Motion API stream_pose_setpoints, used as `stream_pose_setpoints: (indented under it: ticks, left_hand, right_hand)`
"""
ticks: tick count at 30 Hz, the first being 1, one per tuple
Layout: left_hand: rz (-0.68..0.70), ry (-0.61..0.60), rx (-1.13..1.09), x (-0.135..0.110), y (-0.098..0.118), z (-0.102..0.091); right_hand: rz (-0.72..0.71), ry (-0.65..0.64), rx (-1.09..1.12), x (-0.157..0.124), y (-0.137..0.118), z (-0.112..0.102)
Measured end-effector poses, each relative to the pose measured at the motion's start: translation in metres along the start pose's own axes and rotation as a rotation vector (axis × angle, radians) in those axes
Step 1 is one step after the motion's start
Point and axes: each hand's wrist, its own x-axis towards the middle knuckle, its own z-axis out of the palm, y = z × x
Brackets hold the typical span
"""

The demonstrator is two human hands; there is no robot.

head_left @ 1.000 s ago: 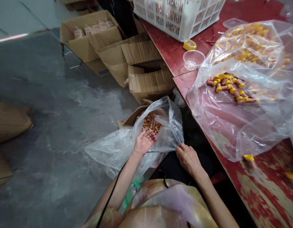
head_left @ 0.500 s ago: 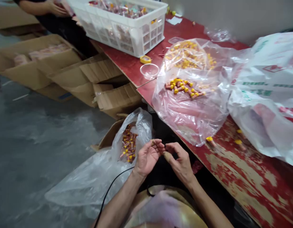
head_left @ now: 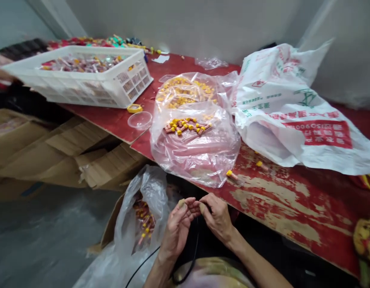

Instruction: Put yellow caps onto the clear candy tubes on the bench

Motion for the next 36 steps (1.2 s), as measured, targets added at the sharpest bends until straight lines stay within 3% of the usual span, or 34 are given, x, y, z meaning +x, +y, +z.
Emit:
stream_pose_setpoints:
  ticks: [5,9,13,17,20,22,25,28,31,36]
  left_hand:
    - [-0.065,0.001,0.081,0.006,-0.010,0.015]
    - [-0.115,0.013,0.150,0.010,-0.016,0.024]
    - [-0.107,0.023,0.193,0.009,-0.021,0.027]
    - [-0.081,0.049,0.234,0.006,-0.023,0.024]
    - [0.033,0.057,0.443,0.017,-0.014,0.024]
    - [0.256,0.080,0.711,0.035,0.001,0.024]
    - [0.689,0.181,1.185,0.076,0.028,0.025]
    - [0.866,0.228,1.433,0.116,0.045,0.021]
    - [0.835,0.202,1.477,0.139,0.047,0.016]
    - [0.764,0.241,1.569,0.148,0.041,0.012]
  right_hand:
    - [0.114,0.131,0.019,-0.009,0.012,-0.018]
    - [0.286,0.254,0.064,-0.014,0.024,-0.037]
    - [0.339,0.279,0.077,-0.002,0.032,-0.052]
    - [0.164,0.135,-0.111,0.053,0.035,-0.051]
    - [0.009,-0.158,-0.477,0.112,0.035,-0.036]
    - [-0.049,-0.327,-0.649,0.145,0.037,-0.024]
    - [-0.047,-0.424,-0.736,0.176,0.043,-0.018]
    - [0.023,-0.457,-0.842,0.182,0.053,-0.032]
    - [0.130,-0.440,-0.960,0.173,0.062,-0.058]
    - [0.281,-0.390,-1.036,0.155,0.067,-0.085]
